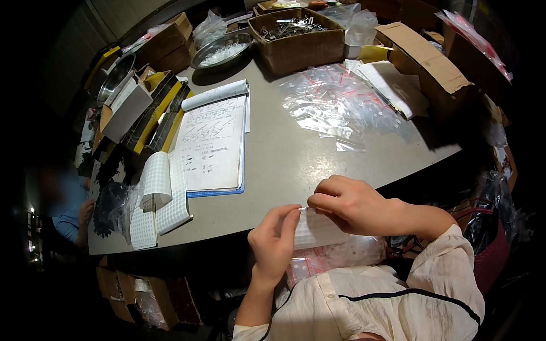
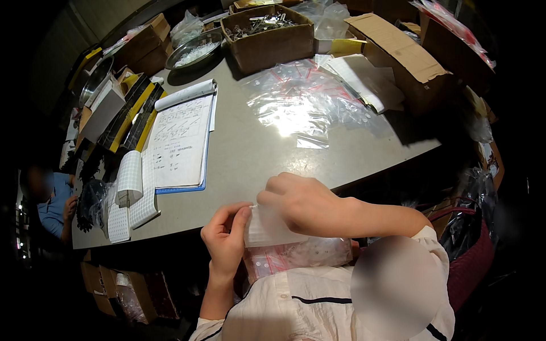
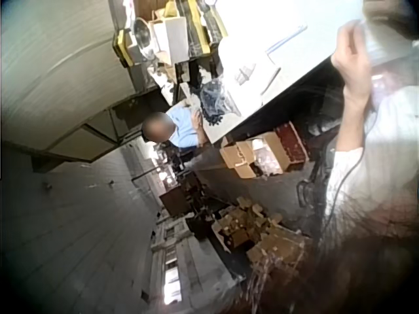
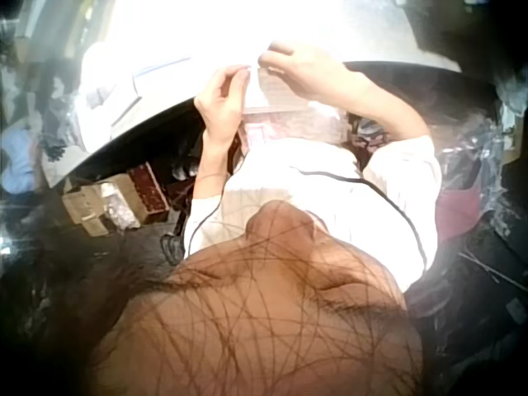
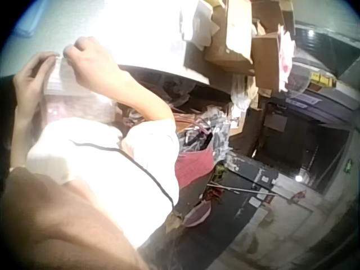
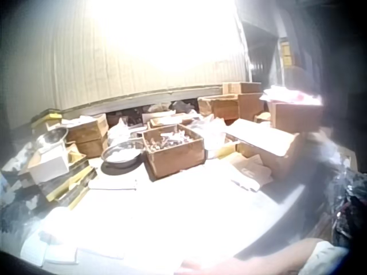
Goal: The person repeatedly peels small circular stickers from a sheet and places them into clear plastic bags on a cluttered work table. The person handles the sticker sheet and bags by hand, working one sticker at a time.
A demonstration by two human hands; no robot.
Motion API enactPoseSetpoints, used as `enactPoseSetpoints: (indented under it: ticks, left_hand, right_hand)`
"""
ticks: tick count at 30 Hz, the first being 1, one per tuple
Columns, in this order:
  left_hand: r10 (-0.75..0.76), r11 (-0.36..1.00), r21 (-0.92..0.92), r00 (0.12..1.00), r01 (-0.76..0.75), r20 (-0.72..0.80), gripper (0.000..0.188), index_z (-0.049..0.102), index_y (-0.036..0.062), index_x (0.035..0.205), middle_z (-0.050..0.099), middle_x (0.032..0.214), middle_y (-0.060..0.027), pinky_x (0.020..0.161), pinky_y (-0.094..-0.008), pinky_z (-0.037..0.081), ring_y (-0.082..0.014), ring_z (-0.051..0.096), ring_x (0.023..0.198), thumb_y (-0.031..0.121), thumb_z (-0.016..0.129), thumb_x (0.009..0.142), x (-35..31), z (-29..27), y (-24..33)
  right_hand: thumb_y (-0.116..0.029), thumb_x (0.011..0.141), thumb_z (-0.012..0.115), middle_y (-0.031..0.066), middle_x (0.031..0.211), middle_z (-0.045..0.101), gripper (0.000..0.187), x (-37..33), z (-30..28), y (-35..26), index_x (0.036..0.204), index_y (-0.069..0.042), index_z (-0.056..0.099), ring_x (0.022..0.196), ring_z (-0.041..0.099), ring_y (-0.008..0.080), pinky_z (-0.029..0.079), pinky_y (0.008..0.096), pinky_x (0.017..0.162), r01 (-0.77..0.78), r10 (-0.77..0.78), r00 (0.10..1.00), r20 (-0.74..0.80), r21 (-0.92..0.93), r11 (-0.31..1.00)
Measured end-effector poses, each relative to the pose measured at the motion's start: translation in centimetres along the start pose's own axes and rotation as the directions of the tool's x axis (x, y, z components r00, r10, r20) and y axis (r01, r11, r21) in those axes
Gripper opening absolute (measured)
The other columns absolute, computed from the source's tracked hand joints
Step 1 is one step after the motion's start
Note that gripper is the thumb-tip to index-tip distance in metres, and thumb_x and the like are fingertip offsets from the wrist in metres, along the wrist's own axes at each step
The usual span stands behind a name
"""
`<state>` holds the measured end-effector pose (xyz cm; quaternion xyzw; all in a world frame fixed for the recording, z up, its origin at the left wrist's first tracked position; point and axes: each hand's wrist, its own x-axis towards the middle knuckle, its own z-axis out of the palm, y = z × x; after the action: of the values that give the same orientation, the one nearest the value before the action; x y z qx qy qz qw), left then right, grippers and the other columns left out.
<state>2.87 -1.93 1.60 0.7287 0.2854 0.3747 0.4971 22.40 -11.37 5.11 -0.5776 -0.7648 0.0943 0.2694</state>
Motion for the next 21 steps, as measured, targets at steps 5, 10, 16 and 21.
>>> enactPoseSetpoints:
  ticks: [5, 10, 16, 21]
  left_hand:
    - [-0.034, 0.999, -0.006, 0.999, 0.034, 0.014, 0.01, 0.074, -0.0039, 0.101, 0.074, 0.087, -0.0052, 0.072, -0.0229, 0.052, -0.0082, 0.064, 0.078, 0.003, 0.071, 0.095, 0.2, -0.1, -0.2]
    - [-0.075, 0.997, -0.027, 0.997, 0.076, 0.012, 0.01, 0.074, -0.0007, 0.101, 0.077, 0.089, -0.0099, 0.075, -0.0266, 0.055, -0.0128, 0.071, 0.08, 0.005, 0.071, 0.094, 0.4, -0.2, -0.9]
    - [-0.096, 0.995, -0.016, 0.995, 0.096, 0.012, 0.012, 0.074, -0.005, 0.101, 0.072, 0.085, -0.0024, 0.069, -0.0206, 0.049, -0.0049, 0.06, 0.076, 0.006, 0.07, 0.096, 1.2, -0.1, -0.6]
    - [-0.197, 0.976, -0.089, 0.98, 0.197, 0.012, 0.011, 0.074, -0.0021, 0.1, 0.073, 0.085, -0.0033, 0.073, -0.0241, 0.052, -0.0073, 0.065, 0.079, 0.007, 0.07, 0.095, 2.2, -0.7, -1.2]
  right_hand:
    - [0.002, 0.07, 0.068, 0.0138, 0.098, 0.056, 0.036, 0.1, 0.3, 0.6, 0.104, -0.004, 0.057, 0.094, 0.058, 0.0353, 0.052, 0.0429, 0.078, 0.005, -0.004, 1.0, -0.008, 0.051, 0.999]
    - [0.001, 0.07, 0.067, 0.0127, 0.096, 0.055, 0.035, 0.3, 1.0, 0.4, 0.103, -0.004, 0.058, 0.092, 0.058, 0.034, 0.052, 0.0408, 0.074, 0.032, -0.034, 0.997, -0.076, -0.015, 0.999]
    - [-0.002, 0.07, 0.071, 0.0086, 0.095, 0.059, 0.035, 0.2, 1.6, 0.5, 0.104, -0.004, 0.063, 0.08, 0.061, 0.024, 0.053, 0.0339, 0.065, 0.146, -0.186, 0.971, -0.151, -0.239, 0.96]
    - [-0.006, 0.072, 0.067, 0.0085, 0.092, 0.058, 0.027, -0.3, 1.0, 0.7, 0.098, -0.007, 0.061, 0.082, 0.06, 0.0264, 0.053, 0.0365, 0.068, 0.292, -0.318, 0.946, -0.067, -0.253, 0.922]
